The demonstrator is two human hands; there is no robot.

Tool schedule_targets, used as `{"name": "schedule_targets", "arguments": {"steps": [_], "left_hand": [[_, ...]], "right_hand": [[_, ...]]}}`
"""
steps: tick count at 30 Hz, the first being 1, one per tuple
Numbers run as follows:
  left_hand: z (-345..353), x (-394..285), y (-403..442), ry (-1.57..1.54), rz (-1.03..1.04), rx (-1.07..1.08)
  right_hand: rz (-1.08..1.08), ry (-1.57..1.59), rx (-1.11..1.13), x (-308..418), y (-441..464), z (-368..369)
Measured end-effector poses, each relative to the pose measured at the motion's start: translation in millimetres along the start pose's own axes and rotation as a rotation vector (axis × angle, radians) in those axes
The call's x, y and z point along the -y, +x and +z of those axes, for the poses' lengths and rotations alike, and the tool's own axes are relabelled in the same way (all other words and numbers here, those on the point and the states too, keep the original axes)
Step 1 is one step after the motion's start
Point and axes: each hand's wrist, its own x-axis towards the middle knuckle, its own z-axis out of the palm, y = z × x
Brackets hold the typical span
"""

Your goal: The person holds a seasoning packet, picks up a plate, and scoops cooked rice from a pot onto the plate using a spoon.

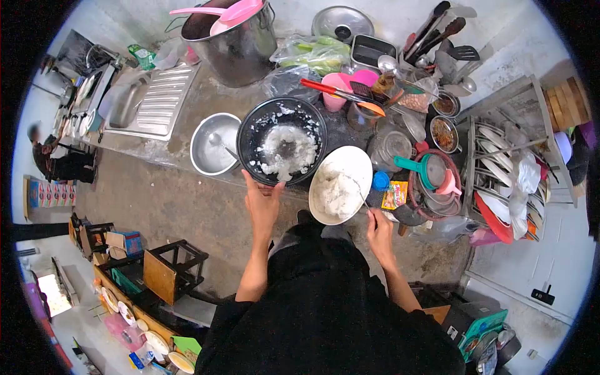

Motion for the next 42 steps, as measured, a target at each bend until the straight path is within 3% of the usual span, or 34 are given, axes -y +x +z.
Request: {"name": "schedule_targets", "arguments": {"steps": [7,42], "left_hand": [[-2,1,2,0.04,0.019,0.009],[-2,5,4,0.112,0.098,-0.009]], "right_hand": [[-0.169,-0.038,-0.124,-29,6,27],[-0.184,-0.068,-0.175,-72,2,60]]}}
